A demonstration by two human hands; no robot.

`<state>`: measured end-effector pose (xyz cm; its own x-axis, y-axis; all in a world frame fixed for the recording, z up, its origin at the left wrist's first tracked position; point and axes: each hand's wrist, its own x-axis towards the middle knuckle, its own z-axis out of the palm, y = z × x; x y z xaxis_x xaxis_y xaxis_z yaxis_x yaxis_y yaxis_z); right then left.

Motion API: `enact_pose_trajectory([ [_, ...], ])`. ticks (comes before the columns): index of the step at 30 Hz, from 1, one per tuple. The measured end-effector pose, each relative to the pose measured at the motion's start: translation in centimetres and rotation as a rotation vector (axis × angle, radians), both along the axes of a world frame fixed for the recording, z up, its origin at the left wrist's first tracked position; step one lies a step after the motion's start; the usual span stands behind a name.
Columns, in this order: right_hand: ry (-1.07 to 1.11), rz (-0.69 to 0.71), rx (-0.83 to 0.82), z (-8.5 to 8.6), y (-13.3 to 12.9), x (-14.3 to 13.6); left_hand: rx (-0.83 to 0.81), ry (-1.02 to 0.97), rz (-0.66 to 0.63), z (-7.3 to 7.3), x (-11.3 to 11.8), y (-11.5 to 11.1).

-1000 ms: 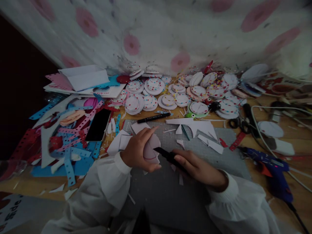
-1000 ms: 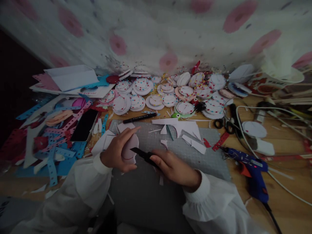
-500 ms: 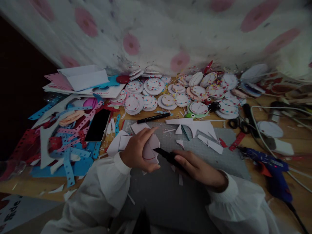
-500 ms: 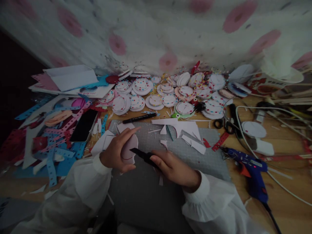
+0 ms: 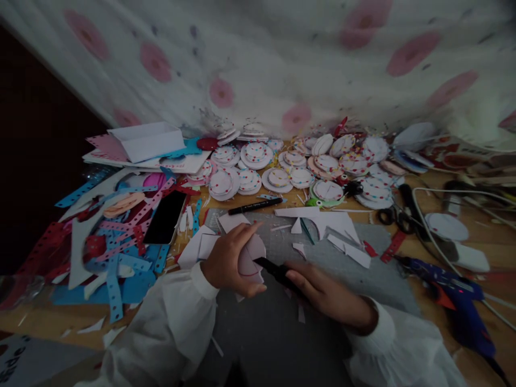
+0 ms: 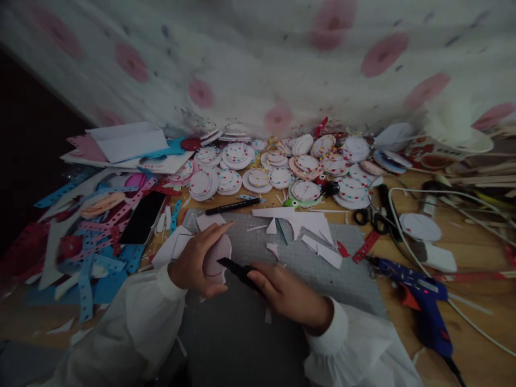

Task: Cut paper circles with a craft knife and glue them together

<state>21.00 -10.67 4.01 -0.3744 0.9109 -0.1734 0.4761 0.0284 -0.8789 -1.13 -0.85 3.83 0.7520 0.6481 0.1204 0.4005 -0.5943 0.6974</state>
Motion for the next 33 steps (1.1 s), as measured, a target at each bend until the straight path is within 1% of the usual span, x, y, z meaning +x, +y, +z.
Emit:
enact_pose_trajectory([
  [6,-0.023,0.019,0.021,-0.2,0.0,-0.3,-0.009,0.008,0.000,-0.1,0.1,0.0],
  [9,-0.006,0.001,0.040,-0.3,-0.2,-0.5,-0.017,0.004,0.006,-0.1,0.1,0.0],
  [15,-0.048,0.007,0.018,-0.5,-0.3,-0.4,-0.015,0.052,0.020,-0.3,0.1,0.0],
  [17,-0.022,-0.003,0.009,-0.5,-0.1,-0.5,-0.020,0.046,0.015,-0.2,0.1,0.0],
  [19,0.078,-0.015,-0.047,-0.4,0.0,-0.5,-0.028,0.023,0.014,-0.1,0.2,0.1],
  [21,0.245,-0.045,-0.203,-0.3,0.1,-0.5,-0.024,0.018,0.028,0.1,0.2,0.1],
  [23,0.441,-0.140,-0.356,-0.1,0.1,-0.5,0.007,0.051,0.054,0.4,0.2,0.1],
  [24,0.531,-0.209,-0.389,0.0,0.2,-0.6,0.033,0.077,0.064,0.5,0.3,0.1],
  [26,0.662,-0.336,-0.348,0.1,0.3,-0.8,0.097,0.117,0.066,1.0,0.4,-0.1],
  [28,0.712,-0.405,-0.264,0.1,0.4,-1.2,0.167,0.134,0.033,1.6,0.7,-0.6],
  [30,0.710,-0.427,-0.223,-0.2,0.5,-1.7,0.231,0.140,-0.023,2.1,1.1,-1.1],
  [33,0.731,-0.432,-0.245,-0.6,0.4,-2.5,0.298,0.139,-0.098,2.9,1.6,-2.0],
])
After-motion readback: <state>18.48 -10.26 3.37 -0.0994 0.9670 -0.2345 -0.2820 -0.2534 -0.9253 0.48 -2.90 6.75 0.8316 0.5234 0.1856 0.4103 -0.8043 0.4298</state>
